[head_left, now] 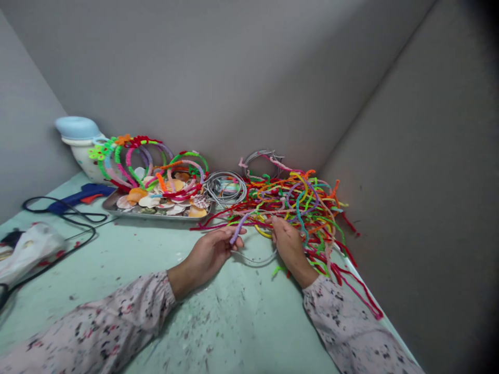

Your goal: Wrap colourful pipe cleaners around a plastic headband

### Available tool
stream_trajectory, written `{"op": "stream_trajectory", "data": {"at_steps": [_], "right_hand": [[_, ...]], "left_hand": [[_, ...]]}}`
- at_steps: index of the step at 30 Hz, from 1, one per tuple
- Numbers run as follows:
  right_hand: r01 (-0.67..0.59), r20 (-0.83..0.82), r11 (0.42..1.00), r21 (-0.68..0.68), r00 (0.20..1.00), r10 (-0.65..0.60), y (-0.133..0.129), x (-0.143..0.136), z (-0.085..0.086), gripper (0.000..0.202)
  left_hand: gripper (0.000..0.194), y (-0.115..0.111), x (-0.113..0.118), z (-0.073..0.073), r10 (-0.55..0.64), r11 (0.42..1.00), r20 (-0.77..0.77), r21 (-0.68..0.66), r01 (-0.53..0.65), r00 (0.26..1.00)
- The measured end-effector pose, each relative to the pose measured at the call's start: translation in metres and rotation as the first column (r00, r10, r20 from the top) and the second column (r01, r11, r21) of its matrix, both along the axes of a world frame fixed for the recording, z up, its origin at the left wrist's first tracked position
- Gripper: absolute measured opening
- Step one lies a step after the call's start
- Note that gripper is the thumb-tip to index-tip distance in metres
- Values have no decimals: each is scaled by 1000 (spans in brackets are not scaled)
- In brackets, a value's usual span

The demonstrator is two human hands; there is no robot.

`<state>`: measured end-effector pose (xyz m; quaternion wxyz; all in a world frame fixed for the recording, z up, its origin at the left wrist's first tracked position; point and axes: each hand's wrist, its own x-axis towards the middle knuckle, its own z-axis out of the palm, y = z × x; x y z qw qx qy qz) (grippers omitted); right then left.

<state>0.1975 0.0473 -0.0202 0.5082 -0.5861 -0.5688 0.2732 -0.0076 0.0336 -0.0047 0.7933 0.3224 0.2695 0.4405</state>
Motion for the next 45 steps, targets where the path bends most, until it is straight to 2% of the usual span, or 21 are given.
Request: {"op": "stream_trajectory", "data": {"at_steps": [11,20,26,34,45], "right_hand": [[16,-19,999,-38,1000,-16,1,0,1,52],[5,-32,998,-61,999,-7,1,2,-1,54],[-67,-38,995,-73,997,64,-1,0,0,50],[-203,7,973,-106,979,205,-5,-2,0,42],[-215,10,971,-100,976,217,-7,-6,5,44]], "left_hand": [[25,2,-1,-6,-20,996,-37,83,23,999],[26,2,-1,-7,-12,996,-44,86,16,999],[25,1,0,0,-10,1000,5,23,10,1000],[27,1,-1,-4,-10,1000,-73,26,12,997],[20,2,1,-5,2,998,-57,58,1,998]]}}
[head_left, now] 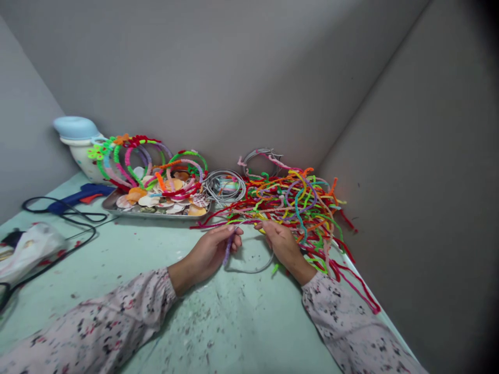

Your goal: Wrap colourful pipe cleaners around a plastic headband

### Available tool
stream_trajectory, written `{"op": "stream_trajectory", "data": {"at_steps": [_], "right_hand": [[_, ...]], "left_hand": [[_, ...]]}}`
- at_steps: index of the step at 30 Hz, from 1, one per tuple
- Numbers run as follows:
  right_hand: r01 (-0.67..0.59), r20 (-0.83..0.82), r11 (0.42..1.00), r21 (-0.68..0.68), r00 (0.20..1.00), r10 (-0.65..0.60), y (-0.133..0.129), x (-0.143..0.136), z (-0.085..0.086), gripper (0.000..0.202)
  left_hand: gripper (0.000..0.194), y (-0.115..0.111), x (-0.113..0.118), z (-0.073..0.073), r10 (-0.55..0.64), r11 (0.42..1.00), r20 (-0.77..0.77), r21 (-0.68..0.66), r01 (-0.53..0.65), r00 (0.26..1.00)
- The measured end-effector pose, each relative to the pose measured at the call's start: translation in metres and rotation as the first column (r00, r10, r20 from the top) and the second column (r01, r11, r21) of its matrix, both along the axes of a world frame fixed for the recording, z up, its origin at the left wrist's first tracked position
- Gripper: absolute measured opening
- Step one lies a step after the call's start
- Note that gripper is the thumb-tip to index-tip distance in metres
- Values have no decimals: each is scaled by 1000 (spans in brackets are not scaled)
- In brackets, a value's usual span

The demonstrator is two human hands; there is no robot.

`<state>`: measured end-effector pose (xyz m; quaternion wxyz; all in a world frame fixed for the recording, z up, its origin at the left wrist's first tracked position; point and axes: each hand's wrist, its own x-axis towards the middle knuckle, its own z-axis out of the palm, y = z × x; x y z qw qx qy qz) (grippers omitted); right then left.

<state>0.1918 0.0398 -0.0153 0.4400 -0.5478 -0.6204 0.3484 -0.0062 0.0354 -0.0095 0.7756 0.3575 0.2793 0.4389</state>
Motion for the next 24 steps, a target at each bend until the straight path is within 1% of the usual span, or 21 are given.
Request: {"op": "stream_trajectory", "data": {"at_steps": [4,6,12,20,24], "right_hand": [[-3,8,1000,1,1000,3,-1,1,0,44],[-6,7,1000,2,1000,6,0,1,-1,43],[-36,18,999,6,999,36,0,1,-3,44],[-41,58,999,11,998,41,0,1,-2,42],[-41,34,999,15,999,40,-1,0,0,42]], "left_hand": [[18,0,0,1,12,998,24,-59,-11,1000],[17,0,0,1,4,998,29,-67,-2,1000],[11,-1,-1,0,-17,1000,17,-14,17,1000],[18,-1,-1,1,-88,996,-25,21,89,996],[17,-2,0,3,-76,997,-21,10,77,997]]}}
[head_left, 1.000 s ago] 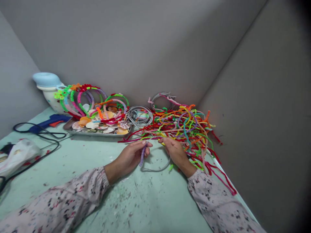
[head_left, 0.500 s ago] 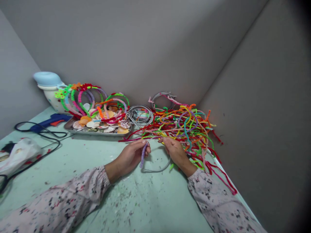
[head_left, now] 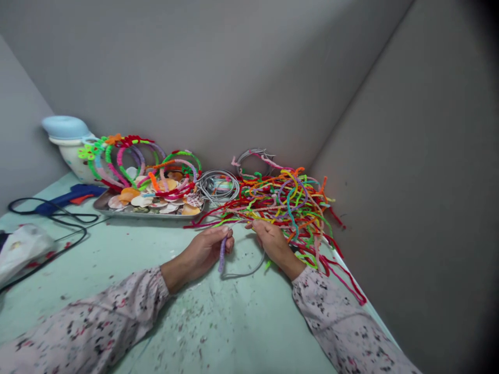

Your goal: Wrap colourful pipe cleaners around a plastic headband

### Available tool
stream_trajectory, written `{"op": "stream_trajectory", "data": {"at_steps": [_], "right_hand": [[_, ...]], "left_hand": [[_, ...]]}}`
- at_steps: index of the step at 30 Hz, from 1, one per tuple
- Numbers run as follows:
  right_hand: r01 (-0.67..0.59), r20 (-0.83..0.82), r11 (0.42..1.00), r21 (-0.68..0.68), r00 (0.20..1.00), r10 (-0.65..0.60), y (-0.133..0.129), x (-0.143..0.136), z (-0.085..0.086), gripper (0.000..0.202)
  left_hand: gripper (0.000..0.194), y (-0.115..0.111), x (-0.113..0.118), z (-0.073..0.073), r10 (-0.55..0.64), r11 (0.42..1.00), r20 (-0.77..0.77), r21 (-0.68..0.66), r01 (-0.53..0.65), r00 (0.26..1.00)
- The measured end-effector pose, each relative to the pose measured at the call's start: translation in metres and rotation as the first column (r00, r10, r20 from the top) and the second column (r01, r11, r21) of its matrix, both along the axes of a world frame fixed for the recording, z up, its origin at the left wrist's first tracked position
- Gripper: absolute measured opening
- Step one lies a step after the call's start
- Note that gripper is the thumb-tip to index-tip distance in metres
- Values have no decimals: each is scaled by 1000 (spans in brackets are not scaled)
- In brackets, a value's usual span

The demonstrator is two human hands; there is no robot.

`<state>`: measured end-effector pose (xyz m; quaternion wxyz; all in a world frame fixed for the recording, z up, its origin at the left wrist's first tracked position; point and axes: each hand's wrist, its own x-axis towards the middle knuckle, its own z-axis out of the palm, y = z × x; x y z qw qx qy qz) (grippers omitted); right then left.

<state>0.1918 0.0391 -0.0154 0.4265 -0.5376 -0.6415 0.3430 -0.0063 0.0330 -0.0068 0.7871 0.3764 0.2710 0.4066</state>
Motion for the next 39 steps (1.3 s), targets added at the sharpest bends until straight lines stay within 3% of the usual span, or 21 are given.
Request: {"op": "stream_trajectory", "data": {"at_steps": [15,31,35,39], "right_hand": [[-12,-7,1000,-20,1000,12,2,1,-2,43],[23,-66,998,-50,997,-26,4,2,-2,43],[-31,-45,996,-87,999,28,2,4,4,40],[-114,18,982,-151,993,118,3,5,10,37]], "left_hand": [[16,1,0,0,9,1000,20,2,-9,1000],[18,6,-3,-1,21,986,88,-165,-6,996],[26,7,-4,0,11,972,125,-234,19,992],[20,7,-4,0,12,971,130,-240,20,991]]}}
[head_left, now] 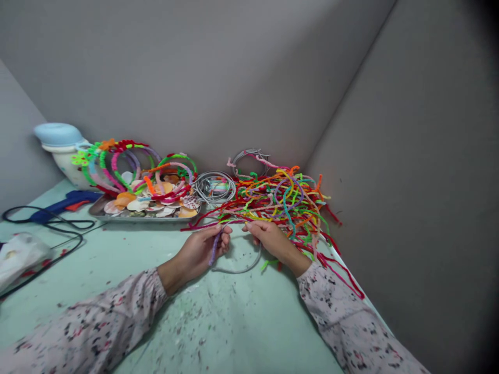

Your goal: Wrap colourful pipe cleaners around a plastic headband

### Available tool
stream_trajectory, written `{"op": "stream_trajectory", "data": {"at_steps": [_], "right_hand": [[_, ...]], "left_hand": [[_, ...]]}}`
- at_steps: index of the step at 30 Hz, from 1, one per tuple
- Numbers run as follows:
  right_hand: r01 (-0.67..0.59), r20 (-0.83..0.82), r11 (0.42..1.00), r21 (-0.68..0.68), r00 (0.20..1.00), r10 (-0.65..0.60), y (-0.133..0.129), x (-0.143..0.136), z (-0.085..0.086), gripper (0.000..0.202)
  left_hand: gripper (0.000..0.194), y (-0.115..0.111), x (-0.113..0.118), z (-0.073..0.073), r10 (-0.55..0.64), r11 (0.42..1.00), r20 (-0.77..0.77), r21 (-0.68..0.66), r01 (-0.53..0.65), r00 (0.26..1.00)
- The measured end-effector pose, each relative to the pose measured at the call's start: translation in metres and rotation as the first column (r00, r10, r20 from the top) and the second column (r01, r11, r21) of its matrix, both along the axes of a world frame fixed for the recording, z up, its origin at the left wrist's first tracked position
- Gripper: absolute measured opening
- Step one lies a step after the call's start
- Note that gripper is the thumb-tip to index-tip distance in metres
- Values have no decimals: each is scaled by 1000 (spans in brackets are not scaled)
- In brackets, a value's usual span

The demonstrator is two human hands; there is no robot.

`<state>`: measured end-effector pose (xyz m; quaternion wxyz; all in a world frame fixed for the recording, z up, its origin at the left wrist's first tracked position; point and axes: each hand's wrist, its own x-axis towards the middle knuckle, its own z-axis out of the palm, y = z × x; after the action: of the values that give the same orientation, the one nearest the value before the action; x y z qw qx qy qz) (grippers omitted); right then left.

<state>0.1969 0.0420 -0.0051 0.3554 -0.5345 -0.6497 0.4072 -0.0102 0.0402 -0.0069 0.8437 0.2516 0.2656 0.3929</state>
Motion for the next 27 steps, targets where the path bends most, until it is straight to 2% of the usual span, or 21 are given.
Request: {"op": "stream_trajectory", "data": {"at_steps": [3,5,7,9,10,11,14,17,20,24,27], "right_hand": [[38,88,988,149,995,-51,3,8,11,33],[149,201,946,289,956,-212,5,21,23,28],[254,370,890,379,840,-397,6,38,35,28],[334,499,833,441,680,-537,6,55,45,32],[354,559,823,443,609,-563,6,63,47,34],[362,626,838,407,557,-545,6,69,49,34],[363,781,902,233,482,-396,8,81,48,30],[291,807,944,155,514,-291,11,86,46,25],[204,737,967,154,628,-250,12,92,49,31],[161,523,982,97,831,-187,10,100,59,36],[203,349,975,88,911,-221,6,102,69,31]], "left_hand": [[19,0,1,0,5,1000,-19,4,-5,1000],[20,0,1,0,11,1000,-41,9,-11,999],[20,-1,2,1,19,999,-58,26,-18,998],[21,-1,2,2,20,999,-70,41,-18,997],[21,-2,3,3,22,999,-74,49,-18,997],[21,-2,3,3,20,998,-77,55,-16,997],[21,-3,3,3,22,996,-98,87,-13,995],[21,-3,4,2,24,992,-117,127,-9,993],[20,-3,4,0,17,986,-128,165,4,992],[21,-3,4,-2,-4,975,-149,218,37,989],[21,-2,4,-4,-1,967,-157,251,41,988]]}}
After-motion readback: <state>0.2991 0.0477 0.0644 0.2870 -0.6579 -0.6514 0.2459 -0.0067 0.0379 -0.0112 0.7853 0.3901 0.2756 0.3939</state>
